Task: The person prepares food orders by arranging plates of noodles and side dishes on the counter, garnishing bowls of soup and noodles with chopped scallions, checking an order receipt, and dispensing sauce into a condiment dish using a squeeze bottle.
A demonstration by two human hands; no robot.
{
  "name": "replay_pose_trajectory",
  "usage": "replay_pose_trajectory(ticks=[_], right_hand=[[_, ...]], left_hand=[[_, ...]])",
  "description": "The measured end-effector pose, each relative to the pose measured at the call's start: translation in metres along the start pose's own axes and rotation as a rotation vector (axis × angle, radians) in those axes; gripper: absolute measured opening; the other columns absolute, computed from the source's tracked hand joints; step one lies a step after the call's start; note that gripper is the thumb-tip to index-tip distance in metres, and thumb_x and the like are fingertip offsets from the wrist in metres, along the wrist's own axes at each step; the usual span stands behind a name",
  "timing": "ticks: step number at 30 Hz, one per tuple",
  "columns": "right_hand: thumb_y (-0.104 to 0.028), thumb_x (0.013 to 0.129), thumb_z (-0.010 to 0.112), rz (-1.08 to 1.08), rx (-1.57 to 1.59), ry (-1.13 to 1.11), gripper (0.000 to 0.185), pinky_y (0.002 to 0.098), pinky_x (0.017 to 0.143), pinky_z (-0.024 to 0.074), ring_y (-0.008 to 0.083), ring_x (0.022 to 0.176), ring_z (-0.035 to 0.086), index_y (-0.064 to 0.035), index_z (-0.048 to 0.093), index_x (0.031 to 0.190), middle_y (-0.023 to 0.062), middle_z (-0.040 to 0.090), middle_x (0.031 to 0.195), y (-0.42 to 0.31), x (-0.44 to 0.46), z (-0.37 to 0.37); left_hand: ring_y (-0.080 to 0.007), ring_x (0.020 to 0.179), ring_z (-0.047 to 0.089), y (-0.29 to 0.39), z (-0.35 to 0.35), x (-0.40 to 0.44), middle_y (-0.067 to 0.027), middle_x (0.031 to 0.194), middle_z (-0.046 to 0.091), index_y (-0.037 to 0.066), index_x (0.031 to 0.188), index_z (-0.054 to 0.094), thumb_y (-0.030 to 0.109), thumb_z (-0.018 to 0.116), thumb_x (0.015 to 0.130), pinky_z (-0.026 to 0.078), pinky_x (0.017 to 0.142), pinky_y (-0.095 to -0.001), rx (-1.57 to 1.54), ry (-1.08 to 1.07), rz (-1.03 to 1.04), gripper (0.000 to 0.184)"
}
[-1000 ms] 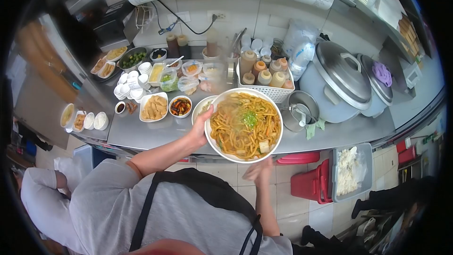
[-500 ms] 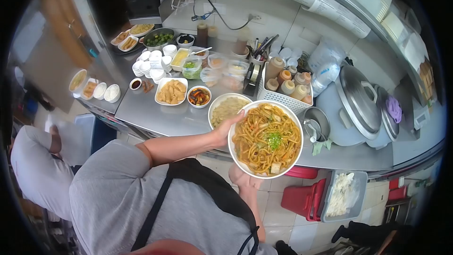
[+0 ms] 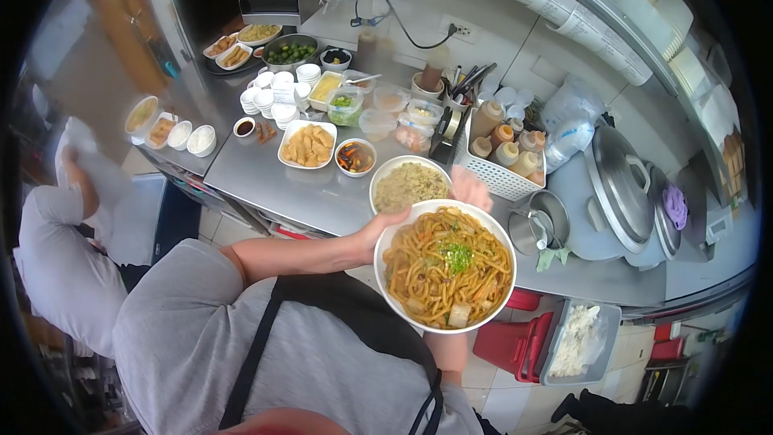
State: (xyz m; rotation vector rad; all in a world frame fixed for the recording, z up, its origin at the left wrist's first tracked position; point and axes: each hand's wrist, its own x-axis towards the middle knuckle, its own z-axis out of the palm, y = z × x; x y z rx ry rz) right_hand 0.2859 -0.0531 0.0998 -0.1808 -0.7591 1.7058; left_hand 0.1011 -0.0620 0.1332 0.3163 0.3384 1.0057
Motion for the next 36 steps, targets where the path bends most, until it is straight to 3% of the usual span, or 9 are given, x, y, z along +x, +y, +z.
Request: replay_pose_trajectory(ticks=[8, 14, 18, 25, 30, 32, 36], right_hand=[[-0.038, 0.091, 0.028, 0.205, -0.382, 0.387, 0.050, 0.0441, 0.100, 0.0254, 0.0303, 0.121, 0.031, -0.0073, 0.028, 0.130, 0.0140, 0.028, 0.134, 0.025, -0.055, -0.075], [-0.037, 0.091, 0.028, -0.038, -1.125, 0.432, 0.050, 0.0443, 0.100, 0.0250, 0.0305, 0.121, 0.030, -0.0072, 0.027, 0.130, 0.0140, 0.027, 0.134, -0.018, -0.027, -0.176], [-0.037, 0.091, 0.028, -0.101, -1.427, 0.352, 0.050, 0.0445, 0.100, 0.0248, 0.0306, 0.122, 0.030, -0.0071, 0.027, 0.131, 0.0140, 0.027, 0.135, -0.048, 0.006, -0.231], [-0.045, 0.089, 0.032, -0.119, -1.284, 0.079, 0.058, 0.0462, 0.099, 0.0261, 0.0276, 0.120, 0.032, -0.0028, 0.027, 0.130, 0.0167, 0.029, 0.133, 0.003, 0.026, -0.229], [-0.046, 0.089, 0.032, 0.067, -1.176, 0.090, 0.059, 0.0456, 0.097, 0.0285, 0.0266, 0.119, 0.034, -0.0023, 0.027, 0.129, 0.0168, 0.030, 0.132, 0.053, -0.023, -0.165], [-0.046, 0.089, 0.032, 0.177, -1.019, 0.148, 0.060, 0.0454, 0.097, 0.0294, 0.0263, 0.119, 0.035, -0.0021, 0.028, 0.129, 0.0168, 0.031, 0.131, 0.067, -0.039, -0.140], [-0.047, 0.088, 0.032, 0.304, -0.393, 0.408, 0.061, 0.0450, 0.096, 0.0313, 0.0255, 0.118, 0.037, -0.0017, 0.028, 0.128, 0.0168, 0.032, 0.130, 0.045, -0.075, -0.103]], left_hand=[[-0.0251, 0.111, 0.045, 0.013, 0.005, -0.009, -0.0146, 0.122, 0.045, 0.004, 0.124, 0.038, 0.037, 0.046, 0.085, 0.034, 0.095, -0.0385, -0.057, 0.063, 0.038, 0.051], [-0.0247, 0.109, 0.046, 0.024, -0.005, -0.019, -0.0147, 0.120, 0.047, 0.003, 0.123, 0.039, 0.039, 0.045, 0.085, 0.035, 0.095, -0.0380, -0.015, 0.094, 0.065, 0.053], [-0.0239, 0.108, 0.048, 0.035, -0.013, -0.026, -0.0139, 0.119, 0.048, 0.003, 0.121, 0.041, 0.042, 0.045, 0.084, 0.037, 0.093, -0.0364, 0.003, 0.117, 0.088, 0.054], [-0.0250, 0.110, 0.046, 0.034, -0.022, -0.026, -0.0158, 0.122, 0.045, 0.002, 0.124, 0.037, 0.042, 0.041, 0.086, 0.036, 0.094, -0.0378, 0.060, 0.153, 0.089, 0.055], [-0.0253, 0.110, 0.046, 0.022, -0.027, -0.014, -0.0163, 0.122, 0.045, 0.002, 0.124, 0.036, 0.042, 0.042, 0.086, 0.036, 0.094, -0.0379, 0.104, 0.163, 0.064, 0.056], [-0.0252, 0.111, 0.045, 0.015, -0.033, -0.005, -0.0163, 0.122, 0.044, 0.002, 0.124, 0.037, 0.042, 0.043, 0.085, 0.035, 0.095, -0.0378, 0.086, 0.124, 0.029, 0.056], [-0.0245, 0.112, 0.044, 0.001, -0.035, 0.013, -0.0146, 0.124, 0.044, 0.001, 0.124, 0.037, 0.039, 0.045, 0.085, 0.034, 0.096, -0.0374, 0.086, 0.094, -0.033, 0.055]])
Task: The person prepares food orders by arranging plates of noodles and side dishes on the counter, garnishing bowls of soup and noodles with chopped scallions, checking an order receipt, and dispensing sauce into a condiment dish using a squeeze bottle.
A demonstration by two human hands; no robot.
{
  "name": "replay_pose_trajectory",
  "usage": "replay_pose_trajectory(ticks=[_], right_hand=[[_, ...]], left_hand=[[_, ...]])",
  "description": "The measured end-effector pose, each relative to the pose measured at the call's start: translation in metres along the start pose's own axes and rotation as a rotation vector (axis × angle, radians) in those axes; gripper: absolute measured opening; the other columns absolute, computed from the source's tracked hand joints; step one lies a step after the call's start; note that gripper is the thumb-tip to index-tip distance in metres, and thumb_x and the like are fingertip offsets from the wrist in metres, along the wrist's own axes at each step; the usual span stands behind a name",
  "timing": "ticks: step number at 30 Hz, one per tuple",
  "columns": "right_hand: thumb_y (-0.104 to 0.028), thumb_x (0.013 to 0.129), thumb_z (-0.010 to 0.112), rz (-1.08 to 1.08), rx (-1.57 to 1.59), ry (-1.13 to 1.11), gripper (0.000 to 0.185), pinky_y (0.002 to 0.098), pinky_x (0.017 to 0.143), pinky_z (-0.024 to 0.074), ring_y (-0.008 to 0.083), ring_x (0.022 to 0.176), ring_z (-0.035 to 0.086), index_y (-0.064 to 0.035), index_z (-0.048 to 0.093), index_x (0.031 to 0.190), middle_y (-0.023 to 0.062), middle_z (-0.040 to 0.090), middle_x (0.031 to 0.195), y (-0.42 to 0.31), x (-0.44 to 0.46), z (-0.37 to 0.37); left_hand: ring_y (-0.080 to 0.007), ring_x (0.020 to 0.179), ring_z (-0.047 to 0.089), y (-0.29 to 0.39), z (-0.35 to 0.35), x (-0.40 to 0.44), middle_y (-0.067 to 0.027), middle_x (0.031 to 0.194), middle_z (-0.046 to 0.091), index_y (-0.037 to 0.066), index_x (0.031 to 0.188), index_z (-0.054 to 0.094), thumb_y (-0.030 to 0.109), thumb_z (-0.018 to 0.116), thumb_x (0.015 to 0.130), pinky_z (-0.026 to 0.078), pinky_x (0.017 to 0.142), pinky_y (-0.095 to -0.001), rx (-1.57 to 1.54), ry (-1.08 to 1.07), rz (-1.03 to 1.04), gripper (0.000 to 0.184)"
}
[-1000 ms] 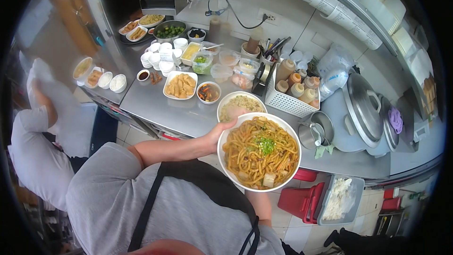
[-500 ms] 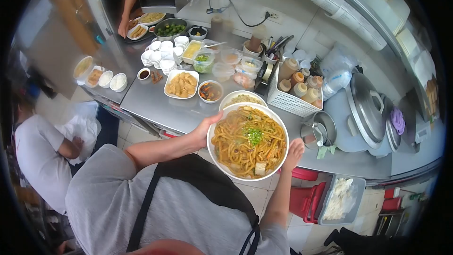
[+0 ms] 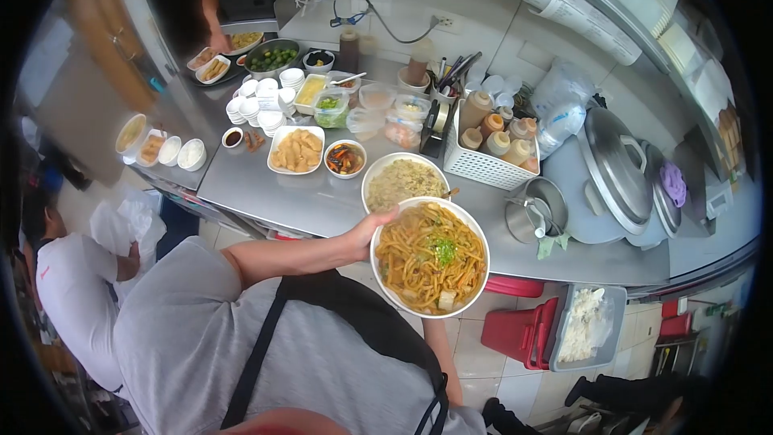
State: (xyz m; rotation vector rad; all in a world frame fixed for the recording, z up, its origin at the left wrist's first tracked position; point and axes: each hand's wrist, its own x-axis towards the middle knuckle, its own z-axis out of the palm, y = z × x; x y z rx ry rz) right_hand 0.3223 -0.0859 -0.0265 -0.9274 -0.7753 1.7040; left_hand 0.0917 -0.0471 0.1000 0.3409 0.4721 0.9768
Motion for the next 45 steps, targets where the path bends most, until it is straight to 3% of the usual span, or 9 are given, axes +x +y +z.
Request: replay_pose_trajectory(ticks=[12, 16, 22, 25, 27, 31, 36, 41, 45], right_hand=[[-0.051, 0.086, 0.035, 0.071, 0.336, 0.186, 0.063, 0.0398, 0.086, 0.0431, 0.0222, 0.109, 0.047, -0.0018, 0.032, 0.125, 0.0156, 0.039, 0.125, -0.058, -0.085, -0.091], [-0.046, 0.087, 0.039, -0.214, 0.215, 0.307, 0.059, 0.0384, 0.087, 0.0429, 0.0280, 0.107, 0.047, -0.0031, 0.031, 0.126, 0.0151, 0.041, 0.125, -0.081, -0.074, -0.063], [-0.037, 0.088, 0.041, -0.294, 0.166, 0.278, 0.051, 0.0392, 0.085, 0.0438, 0.0269, 0.106, 0.048, -0.0060, 0.026, 0.126, 0.0135, 0.041, 0.122, -0.105, -0.048, -0.074], [-0.032, 0.090, 0.037, -0.317, 0.053, 0.316, 0.045, 0.0384, 0.083, 0.0456, 0.0264, 0.106, 0.049, -0.0057, 0.026, 0.125, 0.0134, 0.042, 0.122, -0.102, -0.028, -0.082], [-0.032, 0.090, 0.038, -0.308, 0.102, 0.327, 0.044, 0.0375, 0.081, 0.0468, 0.0254, 0.103, 0.050, -0.0054, 0.028, 0.124, 0.0134, 0.044, 0.119, -0.092, -0.014, -0.086], [-0.033, 0.090, 0.038, -0.298, 0.212, 0.387, 0.043, 0.0360, 0.080, 0.0467, 0.0235, 0.101, 0.051, -0.0063, 0.029, 0.123, 0.0124, 0.044, 0.118, -0.076, 0.006, -0.073], [-0.025, 0.090, 0.041, -0.262, 0.041, 0.413, 0.040, 0.0359, 0.083, 0.0451, 0.0236, 0.102, 0.051, -0.0050, 0.030, 0.124, 0.0127, 0.045, 0.118, -0.069, 0.021, -0.081], [-0.001, 0.080, 0.051, -0.056, -0.190, 0.477, 0.030, 0.0266, 0.062, 0.0461, 0.0159, 0.076, 0.056, 0.0030, 0.045, 0.109, 0.0101, 0.056, 0.093, -0.081, 0.001, -0.089], [-0.002, 0.078, 0.056, -0.167, -0.249, 0.600, 0.031, 0.0266, 0.058, 0.0457, 0.0160, 0.071, 0.056, 0.0045, 0.045, 0.107, 0.0108, 0.056, 0.088, -0.080, 0.004, -0.085]], left_hand=[[-0.0193, 0.109, 0.047, -0.073, 0.009, 0.075, -0.0110, 0.119, 0.048, 0.003, 0.119, 0.043, 0.040, 0.040, 0.088, 0.036, 0.094, -0.0329, 0.231, 0.004, -0.218, 0.048], [-0.0202, 0.113, 0.043, -0.095, 0.010, 0.112, -0.0114, 0.124, 0.044, 0.003, 0.124, 0.038, 0.042, 0.038, 0.088, 0.034, 0.096, -0.0336, 0.203, -0.069, -0.269, 0.053], [-0.0220, 0.117, 0.039, -0.096, 0.005, 0.159, -0.0119, 0.130, 0.037, 0.007, 0.128, 0.033, 0.046, 0.047, 0.083, 0.032, 0.097, -0.0352, 0.267, -0.185, -0.339, 0.062], [-0.0212, 0.107, 0.048, -0.065, 0.014, 0.132, -0.0135, 0.115, 0.051, -0.001, 0.129, 0.030, 0.043, 0.063, 0.074, 0.040, 0.088, -0.0325, 0.939, 0.196, -0.134, 0.078], [-0.0234, 0.104, 0.049, -0.055, 0.007, 0.104, -0.0113, 0.108, 0.053, 0.003, 0.116, 0.047, 0.033, 0.060, 0.079, 0.037, 0.090, -0.0319, 1.218, 0.201, 0.134, 0.050], [-0.0277, 0.088, 0.050, -0.033, -0.022, 0.050, -0.0086, 0.089, 0.057, 0.005, 0.084, 0.061, 0.022, 0.068, 0.068, 0.040, 0.079, -0.0353, 1.849, 0.177, 0.764, 0.024], [-0.0264, 0.085, 0.047, -0.009, -0.046, 0.023, -0.0071, 0.085, 0.056, 0.005, 0.081, 0.061, 0.021, 0.070, 0.062, 0.038, 0.075, -0.0359, 2.072, 0.331, 0.863, 0.026], [-0.0250, 0.086, 0.046, -0.006, -0.052, 0.017, -0.0056, 0.083, 0.056, 0.005, 0.078, 0.061, 0.021, 0.070, 0.061, 0.037, 0.073, -0.0358, 2.146, 0.354, 0.838, 0.025], [-0.0239, 0.084, 0.047, -0.008, -0.058, 0.018, -0.0035, 0.079, 0.057, 0.006, 0.073, 0.062, 0.020, 0.070, 0.061, 0.036, 0.071, -0.0359, 2.162, 0.312, 0.818, 0.020]])
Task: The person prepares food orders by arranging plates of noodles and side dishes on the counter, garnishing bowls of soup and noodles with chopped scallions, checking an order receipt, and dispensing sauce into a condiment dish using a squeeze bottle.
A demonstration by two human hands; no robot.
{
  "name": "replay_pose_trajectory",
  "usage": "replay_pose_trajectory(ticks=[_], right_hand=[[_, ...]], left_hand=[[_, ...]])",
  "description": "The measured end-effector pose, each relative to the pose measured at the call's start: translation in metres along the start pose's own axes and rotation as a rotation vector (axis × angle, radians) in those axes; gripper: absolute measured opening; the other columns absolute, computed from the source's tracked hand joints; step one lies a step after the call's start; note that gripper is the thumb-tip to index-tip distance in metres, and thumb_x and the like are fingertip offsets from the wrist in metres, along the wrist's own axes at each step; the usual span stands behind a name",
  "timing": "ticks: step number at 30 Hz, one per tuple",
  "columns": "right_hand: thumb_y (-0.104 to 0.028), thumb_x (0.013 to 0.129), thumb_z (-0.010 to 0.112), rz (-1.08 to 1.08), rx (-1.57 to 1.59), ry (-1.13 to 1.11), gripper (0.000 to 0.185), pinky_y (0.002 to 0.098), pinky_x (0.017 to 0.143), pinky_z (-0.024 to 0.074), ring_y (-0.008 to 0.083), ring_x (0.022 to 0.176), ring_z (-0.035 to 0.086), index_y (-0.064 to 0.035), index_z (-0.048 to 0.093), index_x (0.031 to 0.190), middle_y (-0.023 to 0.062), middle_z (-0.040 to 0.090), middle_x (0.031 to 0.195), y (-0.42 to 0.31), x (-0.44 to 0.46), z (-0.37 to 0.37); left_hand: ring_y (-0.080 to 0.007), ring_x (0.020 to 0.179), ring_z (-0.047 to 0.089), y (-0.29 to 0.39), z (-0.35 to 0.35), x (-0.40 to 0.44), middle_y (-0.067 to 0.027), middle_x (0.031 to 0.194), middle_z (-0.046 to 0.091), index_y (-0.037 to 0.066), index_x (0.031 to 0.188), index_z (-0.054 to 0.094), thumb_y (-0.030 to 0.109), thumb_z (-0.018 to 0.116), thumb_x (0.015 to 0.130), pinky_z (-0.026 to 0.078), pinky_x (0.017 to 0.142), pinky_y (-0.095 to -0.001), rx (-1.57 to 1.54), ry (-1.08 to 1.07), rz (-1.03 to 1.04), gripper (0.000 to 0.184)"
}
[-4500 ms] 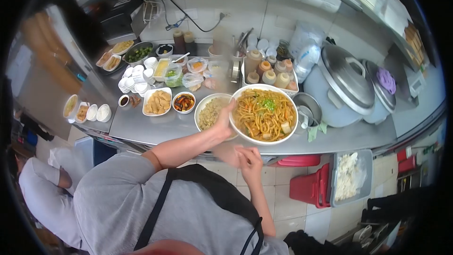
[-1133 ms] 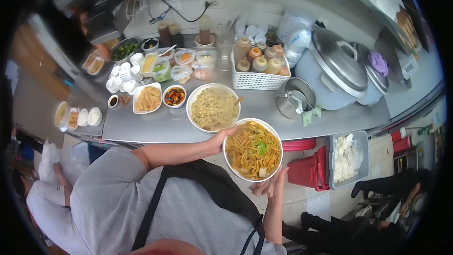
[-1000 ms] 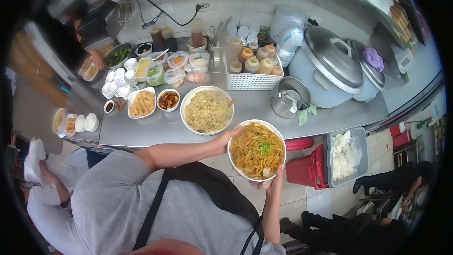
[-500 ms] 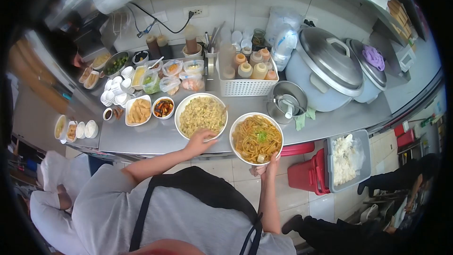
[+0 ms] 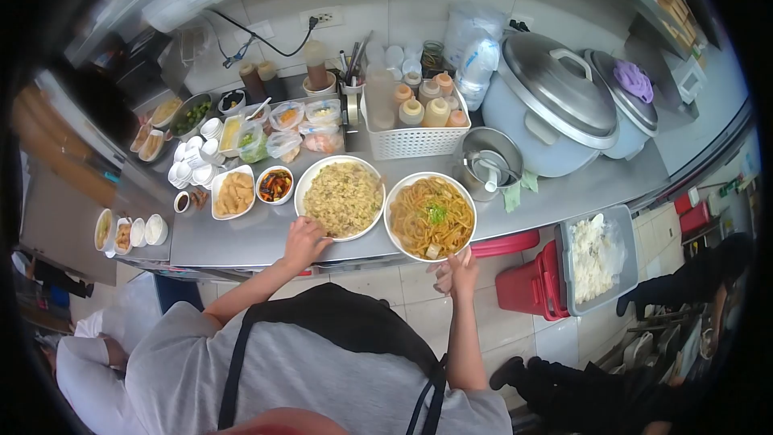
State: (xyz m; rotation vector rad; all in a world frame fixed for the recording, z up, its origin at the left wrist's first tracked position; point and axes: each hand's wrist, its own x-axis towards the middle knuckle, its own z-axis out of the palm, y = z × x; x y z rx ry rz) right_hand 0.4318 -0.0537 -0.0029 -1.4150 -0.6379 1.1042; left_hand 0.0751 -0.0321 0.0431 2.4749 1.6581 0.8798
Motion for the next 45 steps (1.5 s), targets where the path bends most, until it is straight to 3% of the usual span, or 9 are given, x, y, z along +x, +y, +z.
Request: replay_pose_trajectory(ticks=[2, 21, 28, 35, 38, 41, 43, 44, 45], right_hand=[[-0.001, 0.075, 0.057, -0.020, -0.020, 0.010, 0.031, 0.0263, 0.056, 0.0449, 0.0144, 0.065, 0.056, 0.0036, 0.048, 0.104, 0.0087, 0.057, 0.079, -0.003, 0.003, 0.003], [-0.005, 0.071, 0.064, -0.030, -0.064, -0.032, 0.026, 0.0275, 0.056, 0.0441, 0.0157, 0.066, 0.055, 0.0060, 0.049, 0.089, 0.0110, 0.057, 0.079, 0.003, 0.026, 0.031], [-0.008, 0.071, 0.065, -0.081, -0.375, 0.086, 0.025, 0.0276, 0.058, 0.0432, 0.0136, 0.067, 0.052, 0.0046, 0.052, 0.088, 0.0082, 0.057, 0.078, 0.017, 0.034, 0.035], [-0.013, 0.070, 0.066, 0.030, -0.211, -0.468, 0.030, 0.0266, 0.063, 0.0429, 0.0144, 0.070, 0.052, 0.0018, 0.053, 0.093, 0.0047, 0.057, 0.082, -0.038, -0.032, 0.067], [-0.010, 0.071, 0.066, -0.027, -0.363, -0.596, 0.029, 0.0251, 0.066, 0.0442, 0.0105, 0.073, 0.053, 0.0008, 0.052, 0.094, 0.0048, 0.057, 0.082, -0.046, -0.047, 0.086], [-0.012, 0.072, 0.066, -0.236, -0.625, -0.503, 0.036, 0.0284, 0.071, 0.0446, 0.0161, 0.079, 0.056, 0.0011, 0.051, 0.103, 0.0094, 0.059, 0.089, -0.037, -0.046, 0.105], [-0.015, 0.071, 0.067, -0.384, -0.812, -0.503, 0.046, 0.0334, 0.081, 0.0422, 0.0266, 0.094, 0.055, 0.0017, 0.049, 0.110, 0.0169, 0.056, 0.102, -0.030, -0.053, 0.119], [-0.015, 0.072, 0.064, -0.673, -0.944, -0.633, 0.049, 0.0380, 0.089, 0.0373, 0.0369, 0.108, 0.044, 0.0033, 0.046, 0.114, 0.0224, 0.048, 0.113, -0.018, -0.051, 0.118], [-0.015, 0.072, 0.064, -0.673, -0.948, -0.644, 0.049, 0.0380, 0.089, 0.0373, 0.0369, 0.108, 0.044, 0.0033, 0.046, 0.114, 0.0224, 0.048, 0.113, -0.004, -0.051, 0.117]], left_hand=[[-0.0235, 0.083, 0.046, -0.002, 0.000, -0.003, -0.0026, 0.078, 0.057, 0.006, 0.072, 0.062, 0.020, 0.069, 0.061, 0.036, 0.071, -0.0356, 0.007, 0.001, 0.014, 0.018], [-0.0193, 0.079, 0.045, -0.025, -0.015, -0.013, 0.0003, 0.069, 0.055, 0.011, 0.064, 0.060, 0.019, 0.064, 0.064, 0.033, 0.069, -0.0339, 0.145, -0.034, 0.060, 0.009], [-0.0206, 0.082, 0.045, -0.032, -0.017, -0.021, -0.0009, 0.072, 0.055, 0.011, 0.071, 0.060, 0.020, 0.064, 0.066, 0.034, 0.069, -0.0351, 0.138, -0.043, 0.059, 0.011], [-0.0234, 0.084, 0.047, -0.040, -0.038, -0.030, -0.0037, 0.082, 0.056, 0.008, 0.078, 0.061, 0.020, 0.065, 0.066, 0.037, 0.073, -0.0352, 0.024, -0.048, -0.016, 0.017], [-0.0251, 0.086, 0.048, -0.064, -0.053, -0.043, -0.0055, 0.086, 0.056, 0.007, 0.081, 0.061, 0.015, 0.065, 0.065, 0.040, 0.075, -0.0372, 0.041, 0.081, -0.107, 0.019], [-0.0273, 0.082, 0.050, -0.120, -0.077, -0.053, -0.0089, 0.081, 0.060, 0.005, 0.078, 0.063, 0.015, 0.064, 0.068, 0.041, 0.075, -0.0374, 0.121, 0.294, -0.294, 0.014], [-0.0297, 0.081, 0.052, -0.162, -0.096, -0.058, -0.0114, 0.078, 0.061, 0.004, 0.073, 0.063, 0.014, 0.063, 0.067, 0.041, 0.074, -0.0386, 0.159, 0.490, -0.470, 0.012], [-0.0313, 0.080, 0.053, -0.182, -0.109, -0.057, -0.0126, 0.077, 0.061, 0.004, 0.070, 0.062, 0.014, 0.063, 0.066, 0.041, 0.073, -0.0398, 0.226, 0.587, -0.573, 0.011], [-0.0319, 0.081, 0.053, -0.205, -0.126, -0.056, -0.0129, 0.078, 0.061, 0.003, 0.074, 0.062, 0.015, 0.063, 0.066, 0.041, 0.073, -0.0396, 0.162, 0.567, -0.676, 0.014]])
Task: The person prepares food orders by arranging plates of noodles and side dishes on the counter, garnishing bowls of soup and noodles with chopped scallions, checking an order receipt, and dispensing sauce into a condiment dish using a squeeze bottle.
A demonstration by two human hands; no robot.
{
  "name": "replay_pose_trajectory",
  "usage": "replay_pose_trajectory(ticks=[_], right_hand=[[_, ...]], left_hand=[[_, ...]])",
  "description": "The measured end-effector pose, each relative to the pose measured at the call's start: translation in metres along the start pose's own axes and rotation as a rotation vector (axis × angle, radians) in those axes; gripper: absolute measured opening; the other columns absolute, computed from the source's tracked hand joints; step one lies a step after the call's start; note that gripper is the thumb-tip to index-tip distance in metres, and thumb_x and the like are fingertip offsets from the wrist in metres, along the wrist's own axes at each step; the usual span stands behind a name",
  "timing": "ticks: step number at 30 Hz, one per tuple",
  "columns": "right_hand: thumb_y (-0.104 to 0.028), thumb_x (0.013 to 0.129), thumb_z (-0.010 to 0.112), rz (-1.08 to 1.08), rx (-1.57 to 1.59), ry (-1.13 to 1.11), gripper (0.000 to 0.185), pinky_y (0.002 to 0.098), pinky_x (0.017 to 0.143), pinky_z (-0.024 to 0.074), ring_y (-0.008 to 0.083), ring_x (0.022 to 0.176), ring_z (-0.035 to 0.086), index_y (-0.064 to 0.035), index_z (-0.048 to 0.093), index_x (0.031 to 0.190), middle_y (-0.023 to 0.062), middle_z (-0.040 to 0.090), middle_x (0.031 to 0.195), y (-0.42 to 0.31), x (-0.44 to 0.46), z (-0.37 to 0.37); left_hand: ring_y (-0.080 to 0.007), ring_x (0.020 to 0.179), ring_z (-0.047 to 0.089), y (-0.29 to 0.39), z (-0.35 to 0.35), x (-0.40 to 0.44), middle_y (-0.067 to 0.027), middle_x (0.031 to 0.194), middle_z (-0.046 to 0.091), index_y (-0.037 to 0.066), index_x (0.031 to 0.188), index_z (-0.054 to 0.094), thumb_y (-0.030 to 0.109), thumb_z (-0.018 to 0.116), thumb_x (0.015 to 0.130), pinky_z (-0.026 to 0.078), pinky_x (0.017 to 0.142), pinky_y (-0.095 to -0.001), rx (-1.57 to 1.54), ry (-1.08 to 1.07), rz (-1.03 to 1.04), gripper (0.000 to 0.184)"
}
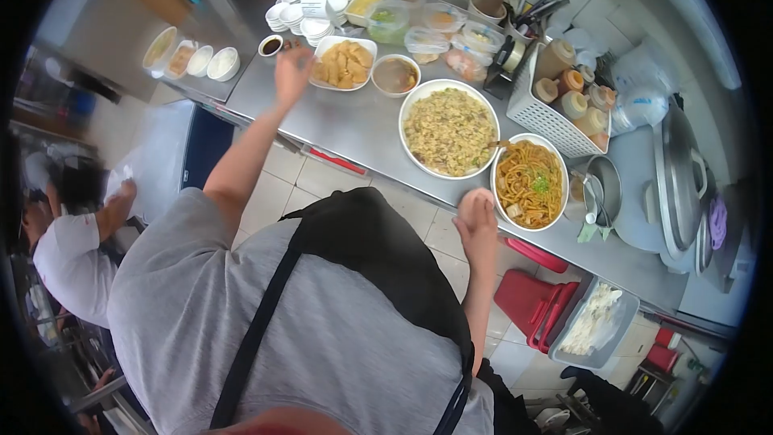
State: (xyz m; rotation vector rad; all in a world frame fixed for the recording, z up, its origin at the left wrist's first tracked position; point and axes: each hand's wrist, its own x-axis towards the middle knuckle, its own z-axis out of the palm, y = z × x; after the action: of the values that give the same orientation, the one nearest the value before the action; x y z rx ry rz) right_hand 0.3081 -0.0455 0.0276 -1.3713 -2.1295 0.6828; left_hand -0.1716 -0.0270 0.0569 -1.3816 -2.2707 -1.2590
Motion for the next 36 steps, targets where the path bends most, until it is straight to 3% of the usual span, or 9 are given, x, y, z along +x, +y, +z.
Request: replay_pose_trajectory(ticks=[2, 8, 12, 15, 20, 25, 31, 33, 36], right_hand=[[-0.008, 0.075, 0.057, -0.211, -0.405, -0.096, 0.040, 0.0405, 0.092, 0.0354, 0.0412, 0.110, 0.040, 0.0045, 0.047, 0.112, 0.0243, 0.044, 0.116, 0.009, -0.009, 0.022], [-0.002, 0.077, 0.048, -0.112, -0.402, 0.007, 0.029, 0.0416, 0.090, 0.0370, 0.0412, 0.108, 0.041, 0.0057, 0.051, 0.105, 0.0239, 0.046, 0.112, 0.018, 0.008, 0.044], [-0.002, 0.076, 0.050, 0.031, -0.355, 0.056, 0.027, 0.0398, 0.089, 0.0387, 0.0385, 0.106, 0.044, 0.0057, 0.053, 0.102, 0.0222, 0.048, 0.109, -0.002, 0.023, 0.049], [-0.002, 0.073, 0.052, 0.016, -0.378, 0.164, 0.026, 0.0396, 0.086, 0.0407, 0.0374, 0.101, 0.048, 0.0045, 0.054, 0.098, 0.0200, 0.052, 0.105, -0.024, 0.022, 0.054], [-0.003, 0.070, 0.055, -0.104, -0.417, 0.138, 0.023, 0.0386, 0.079, 0.0446, 0.0350, 0.090, 0.055, 0.0009, 0.057, 0.093, 0.0162, 0.059, 0.093, -0.029, 0.007, 0.085], [-0.001, 0.072, 0.055, -0.042, 0.078, -0.290, 0.023, 0.0326, 0.073, 0.0476, 0.0314, 0.083, 0.059, -0.0027, 0.062, 0.094, 0.0173, 0.060, 0.095, -0.108, 0.025, 0.106], [-0.001, 0.074, 0.055, -0.285, 0.273, -0.036, 0.022, 0.0346, 0.077, 0.0456, 0.0300, 0.086, 0.059, -0.0026, 0.061, 0.095, 0.0166, 0.059, 0.097, -0.172, 0.093, 0.131], [-0.004, 0.072, 0.057, -0.576, 0.042, 0.121, 0.023, 0.0320, 0.078, 0.0446, 0.0278, 0.090, 0.058, -0.0045, 0.061, 0.095, 0.0158, 0.059, 0.096, -0.169, 0.109, 0.150], [-0.008, 0.068, 0.060, -0.400, -0.341, -0.153, 0.027, 0.0306, 0.080, 0.0439, 0.0260, 0.092, 0.056, -0.0070, 0.060, 0.096, 0.0138, 0.059, 0.090, -0.195, 0.114, 0.157]], left_hand=[[-0.0328, 0.083, 0.053, -0.032, -0.003, 0.039, -0.0140, 0.080, 0.061, 0.004, 0.083, 0.060, 0.017, 0.063, 0.066, 0.041, 0.074, -0.0392, 0.059, -0.017, -0.150, 0.022], [-0.0234, 0.082, 0.058, -0.107, 0.045, 0.127, -0.0104, 0.087, 0.061, 0.003, 0.091, 0.056, 0.019, 0.071, 0.062, 0.045, 0.073, -0.0316, 0.034, -0.031, -0.263, 0.036], [-0.0295, 0.086, 0.057, -0.127, 0.065, 0.153, -0.0107, 0.088, 0.062, 0.005, 0.087, 0.057, 0.023, 0.073, 0.057, 0.045, 0.077, -0.0327, -0.214, -0.194, -0.399, 0.039], [-0.0246, 0.074, 0.060, -0.117, 0.059, 0.157, -0.0096, 0.083, 0.061, 0.004, 0.086, 0.055, 0.015, 0.074, 0.058, 0.049, 0.066, -0.0306, -0.176, -0.170, -0.394, 0.035], [-0.0141, 0.060, 0.059, -0.093, 0.040, 0.155, -0.0089, 0.075, 0.058, 0.000, 0.088, 0.050, -0.003, 0.067, 0.065, 0.051, 0.053, -0.0235, -0.688, -0.318, -0.665, 0.028], [-0.0156, 0.064, 0.060, -0.091, 0.037, 0.156, -0.0090, 0.078, 0.057, 0.000, 0.088, 0.050, -0.002, 0.067, 0.066, 0.052, 0.055, -0.0244, -0.732, -0.341, -0.658, 0.028], [-0.0164, 0.065, 0.059, -0.089, 0.028, 0.154, -0.0089, 0.078, 0.057, 0.001, 0.085, 0.052, -0.002, 0.066, 0.067, 0.052, 0.057, -0.0244, -0.782, -0.357, -0.638, 0.023], [-0.0148, 0.064, 0.058, -0.091, 0.029, 0.155, -0.0065, 0.078, 0.058, 0.003, 0.082, 0.054, 0.002, 0.064, 0.069, 0.050, 0.059, -0.0242, -0.788, -0.382, -0.619, 0.016], [-0.0123, 0.067, 0.055, -0.104, 0.036, 0.157, -0.0031, 0.075, 0.057, 0.006, 0.083, 0.059, 0.010, 0.064, 0.072, 0.046, 0.060, -0.0248, -0.697, -0.431, -0.602, 0.013]])
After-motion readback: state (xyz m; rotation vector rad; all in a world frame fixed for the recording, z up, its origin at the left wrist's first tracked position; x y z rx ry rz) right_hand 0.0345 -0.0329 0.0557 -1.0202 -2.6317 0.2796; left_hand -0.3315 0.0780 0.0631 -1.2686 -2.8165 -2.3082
